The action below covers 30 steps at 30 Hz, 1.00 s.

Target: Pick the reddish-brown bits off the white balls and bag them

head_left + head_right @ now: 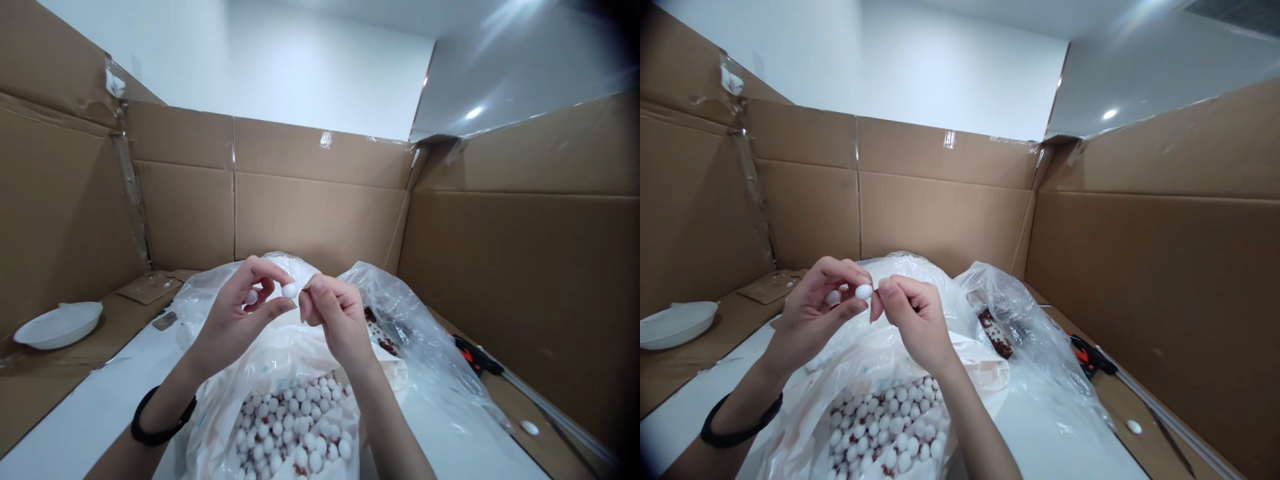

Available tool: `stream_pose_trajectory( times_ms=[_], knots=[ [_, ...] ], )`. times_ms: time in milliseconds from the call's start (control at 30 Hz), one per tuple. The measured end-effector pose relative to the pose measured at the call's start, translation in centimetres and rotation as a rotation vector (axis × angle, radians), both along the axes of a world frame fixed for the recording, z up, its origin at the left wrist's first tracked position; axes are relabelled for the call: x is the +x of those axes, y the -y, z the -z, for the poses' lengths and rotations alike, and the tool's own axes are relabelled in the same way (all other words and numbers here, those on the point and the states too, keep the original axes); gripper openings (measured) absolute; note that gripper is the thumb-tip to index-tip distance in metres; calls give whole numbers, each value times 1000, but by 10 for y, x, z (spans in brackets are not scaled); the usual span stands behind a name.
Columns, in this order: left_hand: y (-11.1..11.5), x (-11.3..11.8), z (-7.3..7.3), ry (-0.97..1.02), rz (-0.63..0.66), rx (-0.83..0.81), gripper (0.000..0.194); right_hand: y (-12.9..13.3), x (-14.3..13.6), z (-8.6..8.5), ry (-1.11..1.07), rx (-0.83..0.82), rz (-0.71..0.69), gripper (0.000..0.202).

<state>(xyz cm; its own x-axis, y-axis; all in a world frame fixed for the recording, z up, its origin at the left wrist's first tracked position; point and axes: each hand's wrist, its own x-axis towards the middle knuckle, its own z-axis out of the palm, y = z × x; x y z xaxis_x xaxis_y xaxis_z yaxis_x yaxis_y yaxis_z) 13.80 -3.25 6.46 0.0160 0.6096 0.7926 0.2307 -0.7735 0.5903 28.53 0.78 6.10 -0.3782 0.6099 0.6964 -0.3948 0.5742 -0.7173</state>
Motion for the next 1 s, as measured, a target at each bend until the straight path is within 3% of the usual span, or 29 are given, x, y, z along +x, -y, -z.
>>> stream_pose_trajectory(
  times_ms=[300, 800, 1000],
  knots=[
    [2, 3, -3, 133, 103, -60, 16, -2, -2, 2, -72, -73, -75, 42],
    [1, 3, 0, 111, 260, -142, 13, 1, -2, 2, -52, -59, -24, 45],
    [0, 1, 2, 69, 321, -136, 9, 1, -1, 1, -3, 17, -27, 43]
  ],
)
